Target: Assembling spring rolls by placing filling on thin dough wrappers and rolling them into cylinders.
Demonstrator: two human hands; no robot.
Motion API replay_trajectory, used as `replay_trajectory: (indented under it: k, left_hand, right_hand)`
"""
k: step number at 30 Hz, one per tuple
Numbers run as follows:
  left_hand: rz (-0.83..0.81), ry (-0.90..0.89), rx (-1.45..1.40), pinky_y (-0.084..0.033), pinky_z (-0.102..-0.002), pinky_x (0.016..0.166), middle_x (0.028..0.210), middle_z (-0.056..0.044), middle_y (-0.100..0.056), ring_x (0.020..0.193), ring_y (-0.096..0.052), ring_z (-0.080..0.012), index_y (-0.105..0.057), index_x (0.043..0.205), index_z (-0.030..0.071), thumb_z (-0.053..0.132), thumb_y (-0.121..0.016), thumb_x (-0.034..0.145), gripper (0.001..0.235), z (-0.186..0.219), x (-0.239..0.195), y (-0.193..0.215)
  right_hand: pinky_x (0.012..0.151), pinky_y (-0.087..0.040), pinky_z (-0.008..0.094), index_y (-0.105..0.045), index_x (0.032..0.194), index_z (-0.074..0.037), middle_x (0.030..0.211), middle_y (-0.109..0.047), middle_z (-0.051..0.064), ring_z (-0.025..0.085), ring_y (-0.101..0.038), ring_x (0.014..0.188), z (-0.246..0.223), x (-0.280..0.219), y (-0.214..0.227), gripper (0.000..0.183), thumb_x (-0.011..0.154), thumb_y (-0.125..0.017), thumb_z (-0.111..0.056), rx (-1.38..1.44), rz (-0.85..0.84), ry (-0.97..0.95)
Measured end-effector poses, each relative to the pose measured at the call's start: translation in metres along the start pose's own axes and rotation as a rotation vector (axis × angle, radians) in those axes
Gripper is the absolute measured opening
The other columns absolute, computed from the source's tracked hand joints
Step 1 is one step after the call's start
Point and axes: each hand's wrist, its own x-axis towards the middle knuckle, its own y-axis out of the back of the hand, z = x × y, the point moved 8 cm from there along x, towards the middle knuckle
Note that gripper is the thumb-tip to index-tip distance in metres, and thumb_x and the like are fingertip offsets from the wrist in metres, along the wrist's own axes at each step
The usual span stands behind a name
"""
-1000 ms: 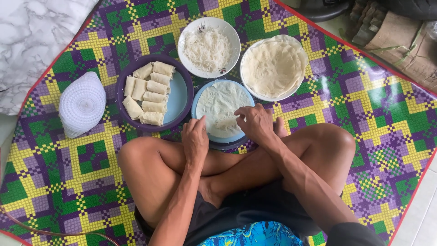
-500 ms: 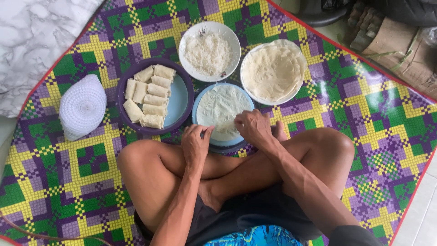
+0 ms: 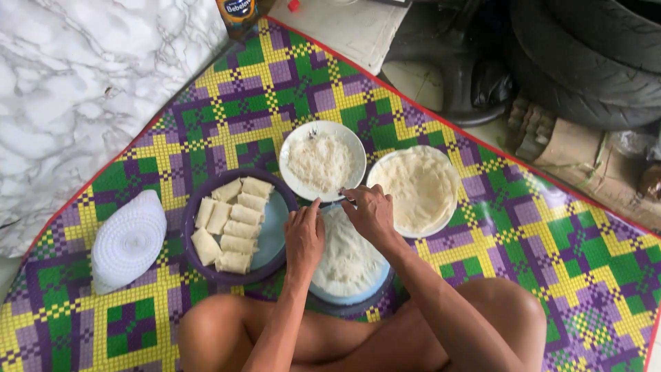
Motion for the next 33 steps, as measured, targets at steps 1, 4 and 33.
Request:
replay_trajectory:
  k: [1,4,33]
  left_hand:
    - [0.003,0.004,-0.001,-0.049,-0.043,0.088,0.108,-0.003,-0.064,0.102,-0.06,-0.0224,-0.061,0.137,0.011,0.014,-0.052,0.105,0.034,-0.003,0.01,-0.002]
    - [0.036,-0.032,0.034,-0.048,-0.038,0.079,0.101,0.001,-0.062,0.091,-0.057,-0.0194,-0.07,0.125,0.016,0.017,-0.054,0.105,0.026,-0.011,0.035,-0.012]
    - [0.082,-0.164,0.114,-0.035,-0.038,0.076,0.098,0.001,-0.044,0.089,-0.044,-0.0169,-0.07,0.117,0.014,0.017,-0.061,0.105,0.015,0.016,0.058,0.015]
  right_hand:
    - [0.083,-0.05,0.043,-0.078,0.108,-0.031,0.096,-0.074,-0.009,0.023,-0.064,0.102,-0.001,0.009,-0.004,0.021,0.089,-0.069,-0.038,-0.003,-0.002,0.004]
    - [0.085,-0.05,0.044,-0.078,0.109,-0.03,0.097,-0.074,-0.007,0.023,-0.064,0.101,-0.003,0.031,-0.017,0.022,0.09,-0.068,-0.035,-0.027,0.004,-0.016]
    - [0.077,-0.055,0.039,-0.079,0.093,-0.032,0.083,-0.073,-0.01,0.02,-0.063,0.088,-0.003,0.037,0.011,0.012,0.087,-0.071,-0.039,0.091,0.057,0.059]
